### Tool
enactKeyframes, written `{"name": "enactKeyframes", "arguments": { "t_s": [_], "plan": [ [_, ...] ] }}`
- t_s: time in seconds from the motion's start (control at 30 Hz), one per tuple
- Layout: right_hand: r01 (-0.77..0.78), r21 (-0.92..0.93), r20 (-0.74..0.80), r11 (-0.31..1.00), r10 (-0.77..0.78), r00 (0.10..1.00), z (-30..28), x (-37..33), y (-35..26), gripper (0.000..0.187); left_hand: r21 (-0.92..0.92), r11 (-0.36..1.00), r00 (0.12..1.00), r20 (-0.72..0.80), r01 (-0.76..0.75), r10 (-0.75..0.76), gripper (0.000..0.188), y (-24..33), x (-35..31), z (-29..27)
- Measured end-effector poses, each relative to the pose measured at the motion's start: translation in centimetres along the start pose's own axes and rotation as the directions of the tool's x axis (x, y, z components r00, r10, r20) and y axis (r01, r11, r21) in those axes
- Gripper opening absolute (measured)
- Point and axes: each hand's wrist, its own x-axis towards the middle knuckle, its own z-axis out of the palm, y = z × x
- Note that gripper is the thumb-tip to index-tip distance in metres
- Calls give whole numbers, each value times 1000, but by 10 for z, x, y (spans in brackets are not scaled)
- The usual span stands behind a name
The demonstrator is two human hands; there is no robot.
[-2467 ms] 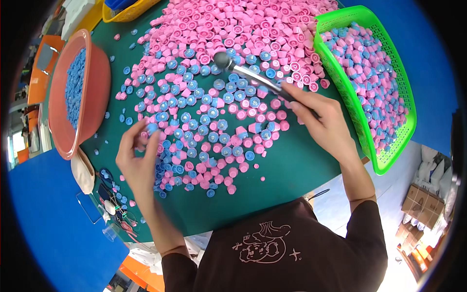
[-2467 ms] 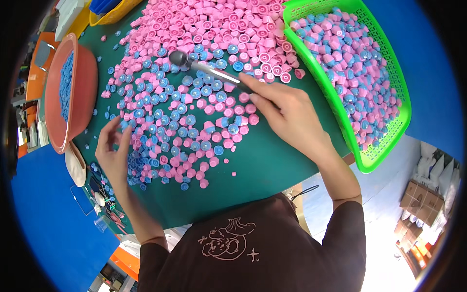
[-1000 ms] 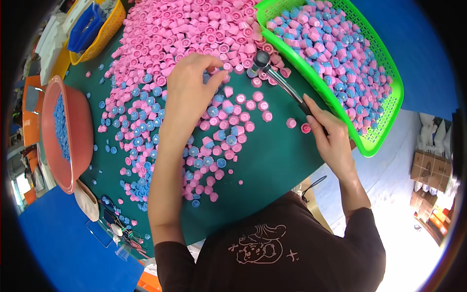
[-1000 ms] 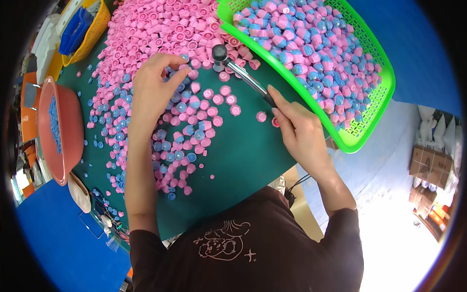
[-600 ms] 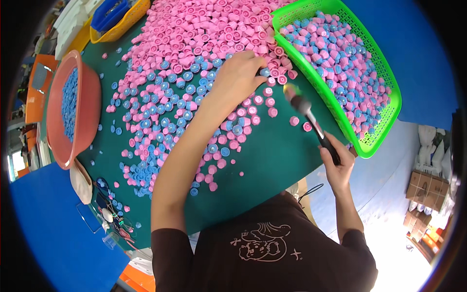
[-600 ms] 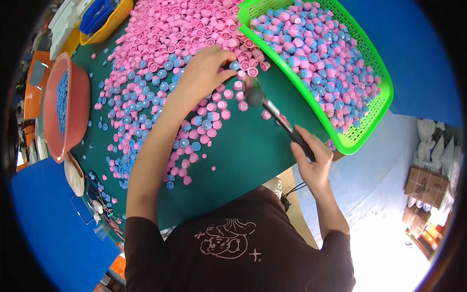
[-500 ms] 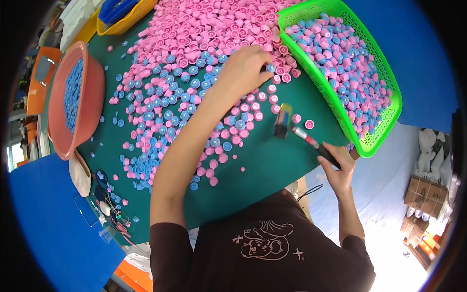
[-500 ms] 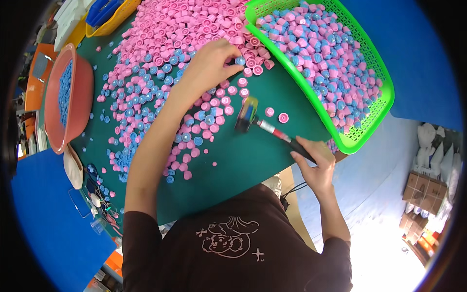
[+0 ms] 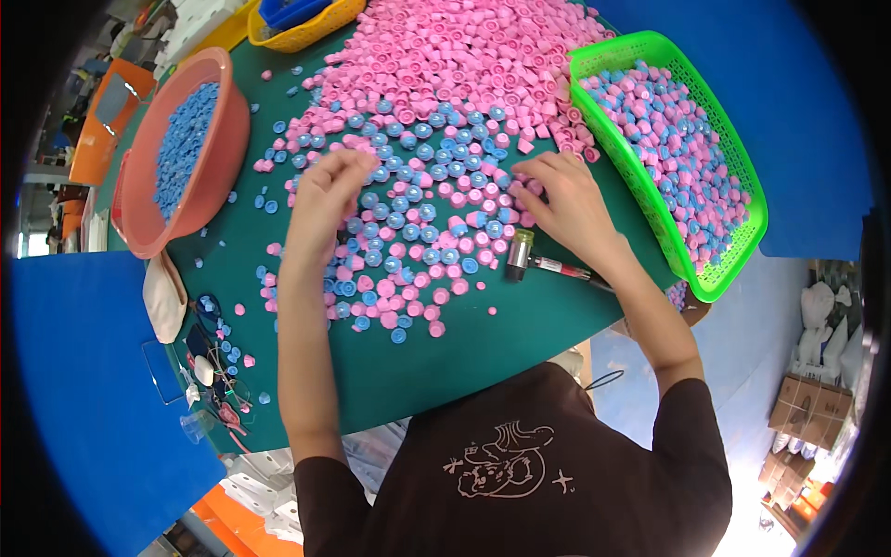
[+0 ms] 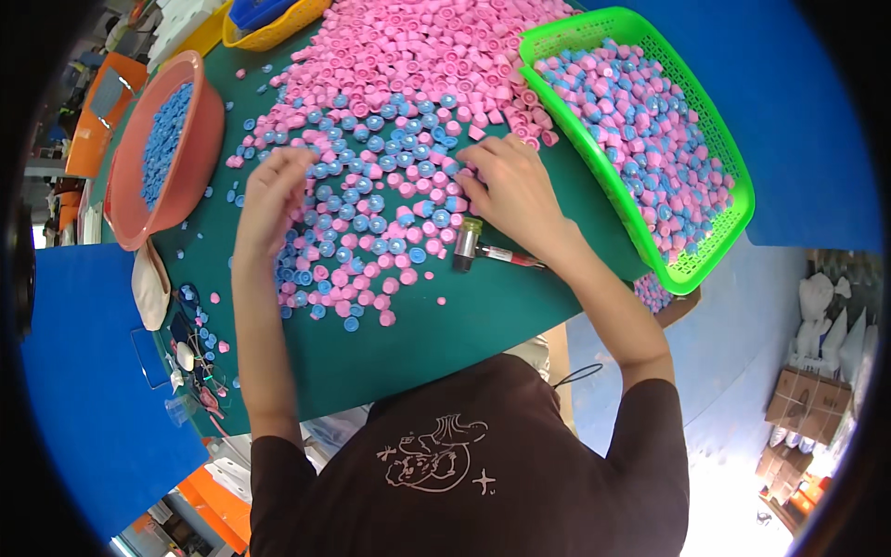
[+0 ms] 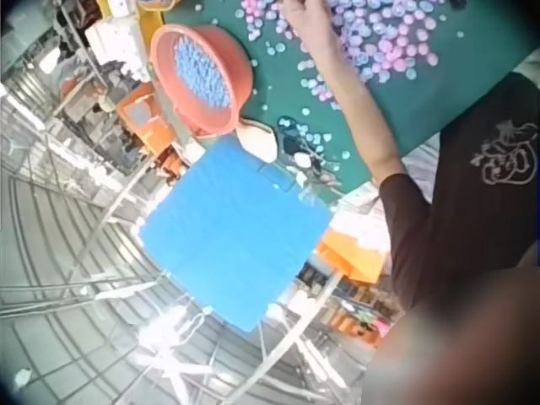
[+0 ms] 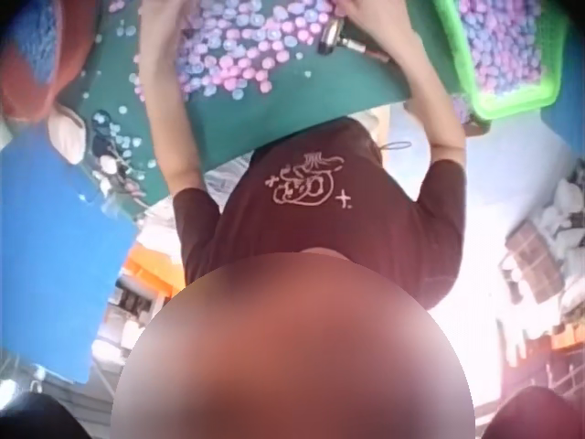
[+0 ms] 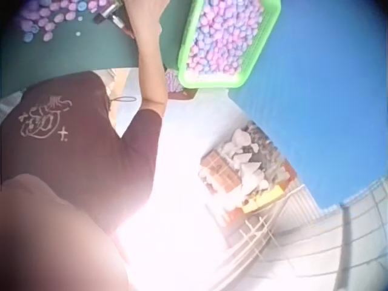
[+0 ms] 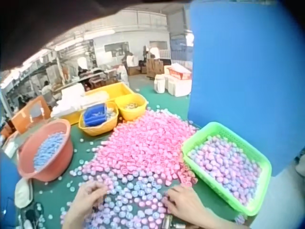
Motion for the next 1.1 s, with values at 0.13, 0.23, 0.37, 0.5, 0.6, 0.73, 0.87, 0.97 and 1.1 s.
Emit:
{"name": "enactKeyframes", "arguments": {
  "t_s": [0.13, 0.23, 0.37, 0.5, 0.6, 0.73, 0.87, 0.97, 1.1],
  "plan": [
    [-139, -27, 224, 990, 142, 964, 7, 20, -1, 22, 619, 734, 910, -72, -281, 409, 15, -25, -12, 0],
    [-22, -7, 268, 1000, 23, 963, 4, 28, 10, 23, 645, 657, 881, 53, -390, 470, 18, -25, -1, 24],
    [62, -10, 262, 998, -58, 963, 9, 39, 8, 24, 677, 485, 818, 332, -554, 471, 34, -22, 24, 54],
    [-224, 264, 263, 938, 154, 952, 5, 47, 17, 32, 753, 393, 837, 386, -529, 388, 35, -27, 47, 63],
    [-574, 747, 507, 335, 271, 818, -4, 51, 26, 41, 784, 369, 864, 424, -500, 271, 37, -22, 56, 67],
    [-558, 693, 536, 457, 191, 822, 4, 59, 12, 34, 754, 345, 828, 490, -559, 272, 30, -26, 67, 64],
    [-35, 115, 183, 993, 13, 983, 15, 61, 6, 24, 806, 294, 854, 443, -513, 275, 29, -28, 56, 80],
    [31, 92, 198, 995, -49, 979, 33, 62, 6, 29, 802, 267, 836, 453, -534, 311, 30, -28, 51, 87],
    [30, 107, 220, 994, -53, 974, 42, 68, 2, 33, 787, 321, 838, 415, -526, 355, 27, -32, 56, 80]
  ]
}}
